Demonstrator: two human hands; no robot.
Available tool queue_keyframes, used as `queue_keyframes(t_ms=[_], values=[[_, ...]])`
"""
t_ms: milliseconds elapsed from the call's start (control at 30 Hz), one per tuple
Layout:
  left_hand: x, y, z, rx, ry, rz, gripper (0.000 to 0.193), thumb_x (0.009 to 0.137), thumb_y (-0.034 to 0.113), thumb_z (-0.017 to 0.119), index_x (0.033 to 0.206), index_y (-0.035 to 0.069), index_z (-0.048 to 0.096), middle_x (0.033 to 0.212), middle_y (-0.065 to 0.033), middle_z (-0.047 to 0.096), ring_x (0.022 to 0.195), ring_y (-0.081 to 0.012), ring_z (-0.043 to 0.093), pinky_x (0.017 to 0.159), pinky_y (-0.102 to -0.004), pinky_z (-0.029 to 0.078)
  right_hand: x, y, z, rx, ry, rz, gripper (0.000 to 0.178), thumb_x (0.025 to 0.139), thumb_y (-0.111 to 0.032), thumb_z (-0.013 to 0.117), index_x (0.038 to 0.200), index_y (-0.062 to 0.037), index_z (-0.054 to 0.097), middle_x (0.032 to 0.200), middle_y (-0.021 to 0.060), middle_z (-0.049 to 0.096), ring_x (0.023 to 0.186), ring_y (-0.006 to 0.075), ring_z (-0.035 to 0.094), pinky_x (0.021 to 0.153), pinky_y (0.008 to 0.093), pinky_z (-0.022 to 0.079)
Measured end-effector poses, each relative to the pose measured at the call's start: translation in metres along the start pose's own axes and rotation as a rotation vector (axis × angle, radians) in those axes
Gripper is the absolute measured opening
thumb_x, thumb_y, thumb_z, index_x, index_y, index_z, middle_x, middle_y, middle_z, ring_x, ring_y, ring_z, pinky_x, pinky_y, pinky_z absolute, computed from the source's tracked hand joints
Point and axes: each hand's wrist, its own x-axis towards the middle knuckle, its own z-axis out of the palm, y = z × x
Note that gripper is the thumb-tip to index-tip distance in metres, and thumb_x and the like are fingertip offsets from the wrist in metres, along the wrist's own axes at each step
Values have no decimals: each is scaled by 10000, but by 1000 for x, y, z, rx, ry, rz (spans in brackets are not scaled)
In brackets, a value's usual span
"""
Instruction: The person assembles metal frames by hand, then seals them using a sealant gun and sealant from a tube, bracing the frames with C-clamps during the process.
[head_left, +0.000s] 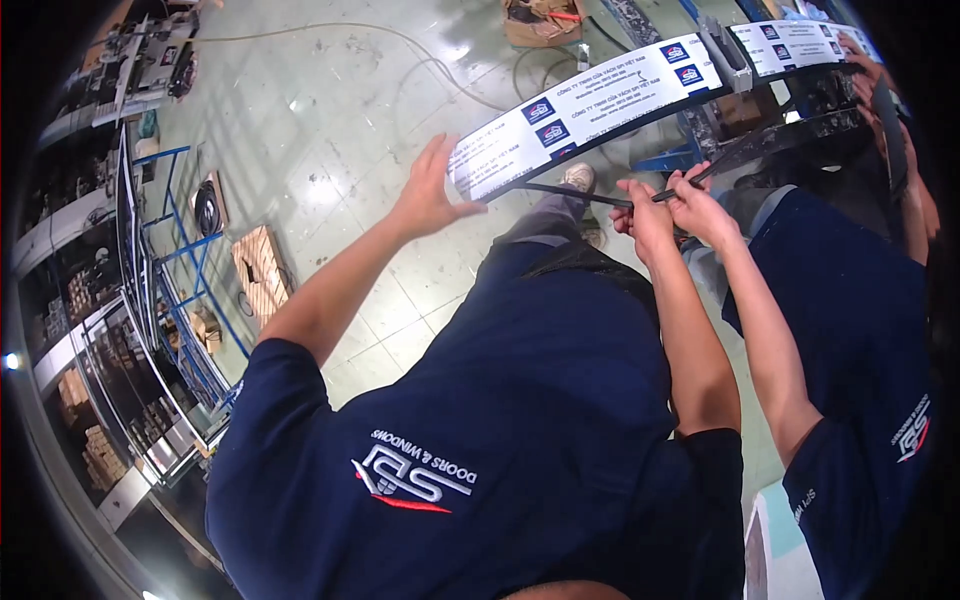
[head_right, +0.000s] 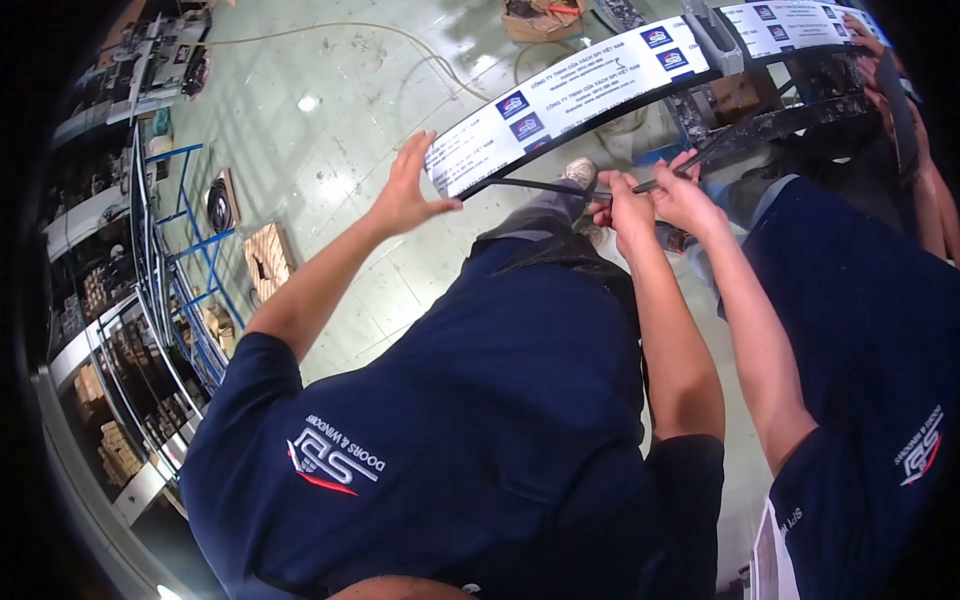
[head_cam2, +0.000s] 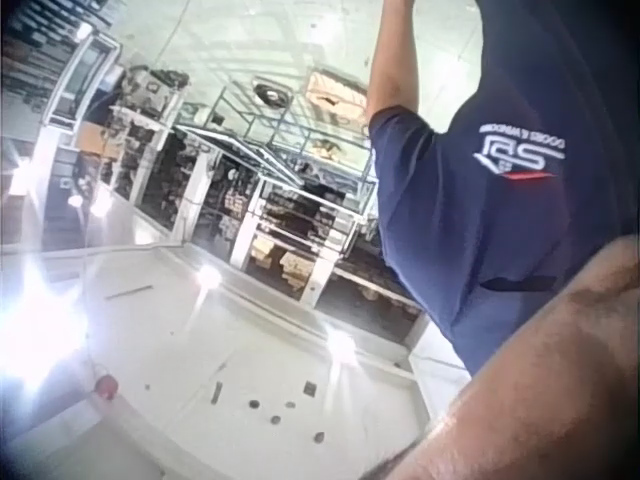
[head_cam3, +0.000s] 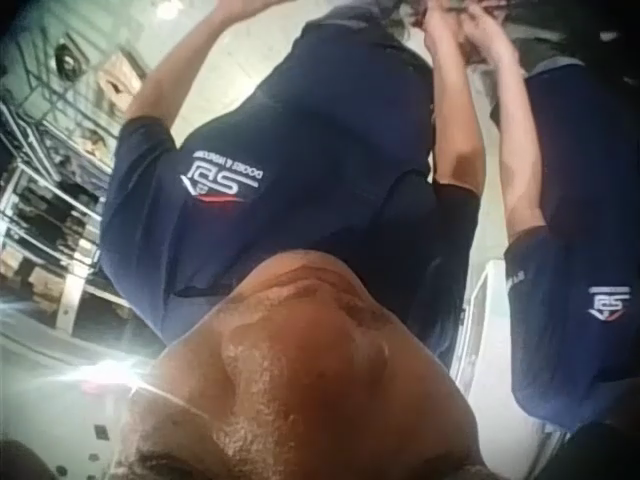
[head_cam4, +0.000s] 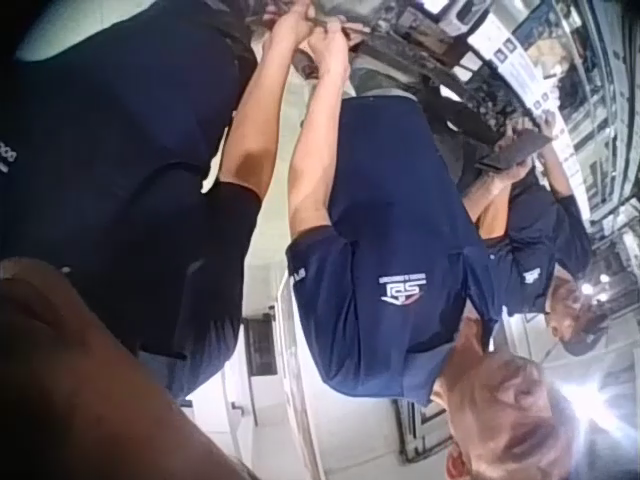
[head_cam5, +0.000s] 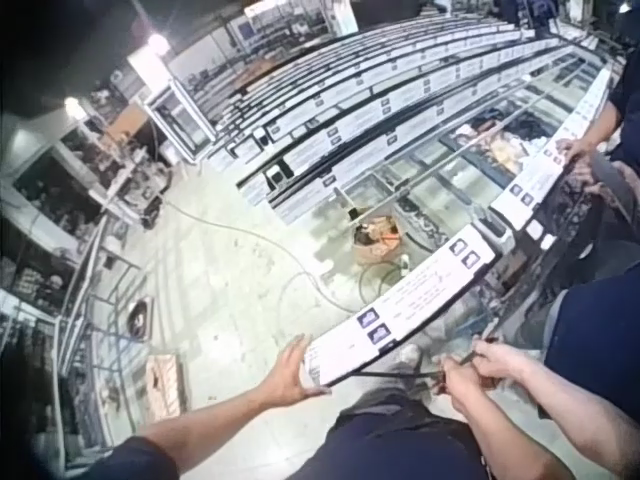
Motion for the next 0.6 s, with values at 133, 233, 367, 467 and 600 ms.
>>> queue_keyframes(t_ms=[133, 233, 367, 467, 600], values=[[-27, 15, 15, 107, 24, -27, 1183, 727, 428, 926, 1630, 110, 233, 1667, -262, 206, 1521, -445, 269, 1226, -514, 316, -10, -11, 9, 125, -90, -169, 306, 1096, -305, 526, 1189, -38, 644, 776, 55, 648, 590, 136, 617, 509, 262, 494], [-26, 4, 26, 127, 134, -25, 1118, 748, 414, 912, 1613, 105, 276, 1652, -263, 242, 1499, -442, 314, 1210, -509, 344, -17, -19, 15, 158, -151, -223, 292, 1084, -302, 550, 1138, -39, 666, 765, 48, 647, 591, 125, 600, 525, 247, 488], [-31, -1, 34, 122, 234, 60, 1014, 777, 389, 888, 1580, 92, 345, 1616, -257, 321, 1457, -445, 382, 1185, -500, 380, -24, -1, 4, 115, -178, -93, 287, 1078, -322, 551, 1130, -60, 657, 763, 44, 648, 587, 115, 579, 540, 241, 476], [-26, 1, 39, 119, 251, 81, 1028, 760, 394, 895, 1578, 95, 350, 1606, -251, 340, 1455, -446, 385, 1179, -501, 384, -27, 3, -4, 125, -177, -95, 290, 1080, -331, 546, 1129, -68, 657, 763, 45, 647, 588, 116, 578, 546, 242, 477], [-22, 3, 38, 125, 248, 73, 1050, 734, 391, 910, 1575, 91, 358, 1609, -247, 333, 1467, -443, 362, 1200, -510, 347, -20, 0, -5, 231, -252, -176, 315, 1063, -369, 599, 1127, -62, 627, 799, 67, 618, 675, 153, 590, 592, 299, 504]])
